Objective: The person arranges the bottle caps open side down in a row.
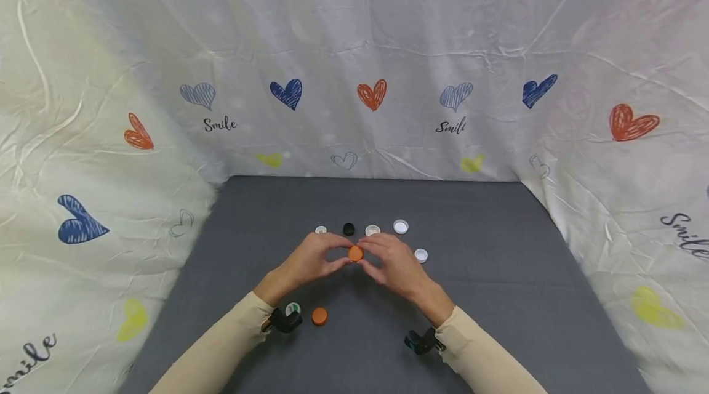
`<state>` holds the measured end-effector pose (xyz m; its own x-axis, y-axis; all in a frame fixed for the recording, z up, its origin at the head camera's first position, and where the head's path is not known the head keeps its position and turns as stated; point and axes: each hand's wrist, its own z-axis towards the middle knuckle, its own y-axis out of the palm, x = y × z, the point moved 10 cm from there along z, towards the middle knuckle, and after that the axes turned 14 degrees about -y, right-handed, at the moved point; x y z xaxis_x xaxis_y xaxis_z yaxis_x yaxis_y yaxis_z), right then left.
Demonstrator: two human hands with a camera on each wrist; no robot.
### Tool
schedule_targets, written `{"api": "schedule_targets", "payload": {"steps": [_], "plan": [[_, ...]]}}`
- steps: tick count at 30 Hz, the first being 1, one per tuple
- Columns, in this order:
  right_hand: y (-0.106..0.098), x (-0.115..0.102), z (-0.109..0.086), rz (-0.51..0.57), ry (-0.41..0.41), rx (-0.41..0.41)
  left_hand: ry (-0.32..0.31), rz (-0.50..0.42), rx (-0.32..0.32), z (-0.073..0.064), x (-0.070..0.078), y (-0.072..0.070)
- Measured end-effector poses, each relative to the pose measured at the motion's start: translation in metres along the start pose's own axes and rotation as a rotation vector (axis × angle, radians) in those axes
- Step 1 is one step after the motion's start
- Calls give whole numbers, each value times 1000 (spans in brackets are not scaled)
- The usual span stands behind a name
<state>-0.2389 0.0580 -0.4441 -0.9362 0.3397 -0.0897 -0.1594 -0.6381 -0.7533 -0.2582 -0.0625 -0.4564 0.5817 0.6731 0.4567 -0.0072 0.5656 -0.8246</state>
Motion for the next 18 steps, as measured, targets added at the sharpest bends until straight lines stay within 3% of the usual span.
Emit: {"api": "schedule_targets", "payload": {"steps": [6,18], "plan": [[3,-11,-3,37,-19,-73,10,56,-109,-9,6,7],[22,-34,-22,94,3,-130,42,140,-241,-36,18,28]]}}
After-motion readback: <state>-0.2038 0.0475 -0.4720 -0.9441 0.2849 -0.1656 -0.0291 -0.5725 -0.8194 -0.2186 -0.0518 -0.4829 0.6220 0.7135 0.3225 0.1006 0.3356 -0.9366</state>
